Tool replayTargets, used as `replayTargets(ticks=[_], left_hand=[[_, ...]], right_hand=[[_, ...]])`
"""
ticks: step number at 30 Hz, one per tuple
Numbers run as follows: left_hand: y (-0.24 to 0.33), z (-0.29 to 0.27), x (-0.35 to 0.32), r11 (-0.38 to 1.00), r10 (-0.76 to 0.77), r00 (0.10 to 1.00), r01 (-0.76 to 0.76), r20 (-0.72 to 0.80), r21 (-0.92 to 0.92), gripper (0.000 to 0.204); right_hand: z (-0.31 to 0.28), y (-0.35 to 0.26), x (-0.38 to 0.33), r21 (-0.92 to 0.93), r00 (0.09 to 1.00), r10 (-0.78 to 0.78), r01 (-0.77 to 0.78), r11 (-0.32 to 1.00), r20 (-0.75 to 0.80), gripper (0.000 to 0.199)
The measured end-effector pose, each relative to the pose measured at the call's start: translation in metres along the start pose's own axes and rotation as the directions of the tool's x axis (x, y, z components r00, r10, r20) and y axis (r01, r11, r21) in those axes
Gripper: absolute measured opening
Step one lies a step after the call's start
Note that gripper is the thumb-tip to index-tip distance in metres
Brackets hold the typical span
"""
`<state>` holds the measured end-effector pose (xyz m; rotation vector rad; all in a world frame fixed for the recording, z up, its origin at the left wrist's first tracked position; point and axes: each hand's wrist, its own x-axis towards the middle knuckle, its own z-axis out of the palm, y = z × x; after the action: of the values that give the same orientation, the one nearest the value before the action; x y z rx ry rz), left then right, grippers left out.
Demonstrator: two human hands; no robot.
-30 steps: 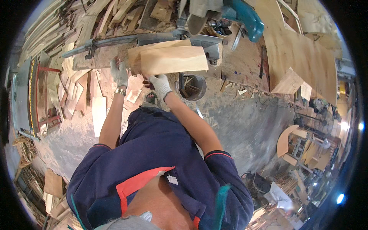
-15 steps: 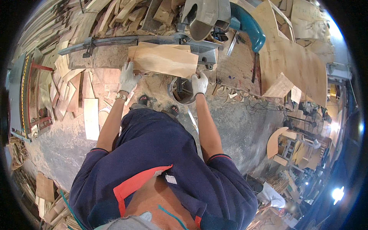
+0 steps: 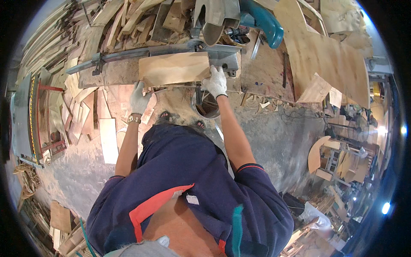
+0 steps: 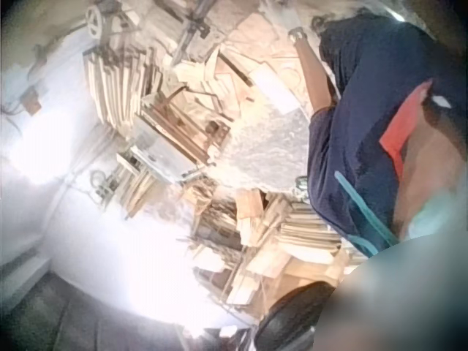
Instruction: The person assembles a wooden furniture frame by positioning cut wood pieces and securing them with a nail gun. The person repeatedly aligns and fastens multiple wooden panels to form a structured frame.
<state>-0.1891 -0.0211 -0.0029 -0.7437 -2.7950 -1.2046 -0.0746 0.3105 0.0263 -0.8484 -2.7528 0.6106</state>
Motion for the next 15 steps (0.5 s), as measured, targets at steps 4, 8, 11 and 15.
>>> replayTargets(ticks=[4, 8, 11, 15], left_hand=[[-0.008, 0.008, 0.016, 0.999, 0.016, 1.0, -0.017, 0.019, 0.051, 0.029], [-0.008, 0.006, 0.038, 0.998, -0.001, 0.987, -0.01, 0.159, 0.067, 0.022], [-0.008, 0.001, 0.04, 0.99, -0.007, 0.985, -0.018, 0.174, 0.139, 0.021], [-0.014, 0.003, 0.041, 0.991, 0.073, 0.988, -0.087, 0.133, 0.101, 0.024]], right_hand=[[-0.009, 0.011, 0.013, -0.105, 0.988, -0.04, 0.056, 0.993, 0.152, 0.062], [-0.008, 0.034, 0.026, -0.104, 0.974, -0.141, 0.161, 0.981, 0.177, 0.061], [-0.012, 0.03, 0.03, -0.007, 0.963, -0.16, 0.166, 0.986, 0.217, 0.059], [-0.004, 0.041, 0.024, -0.009, 0.966, -0.198, 0.202, 0.979, 0.164, 0.062]])
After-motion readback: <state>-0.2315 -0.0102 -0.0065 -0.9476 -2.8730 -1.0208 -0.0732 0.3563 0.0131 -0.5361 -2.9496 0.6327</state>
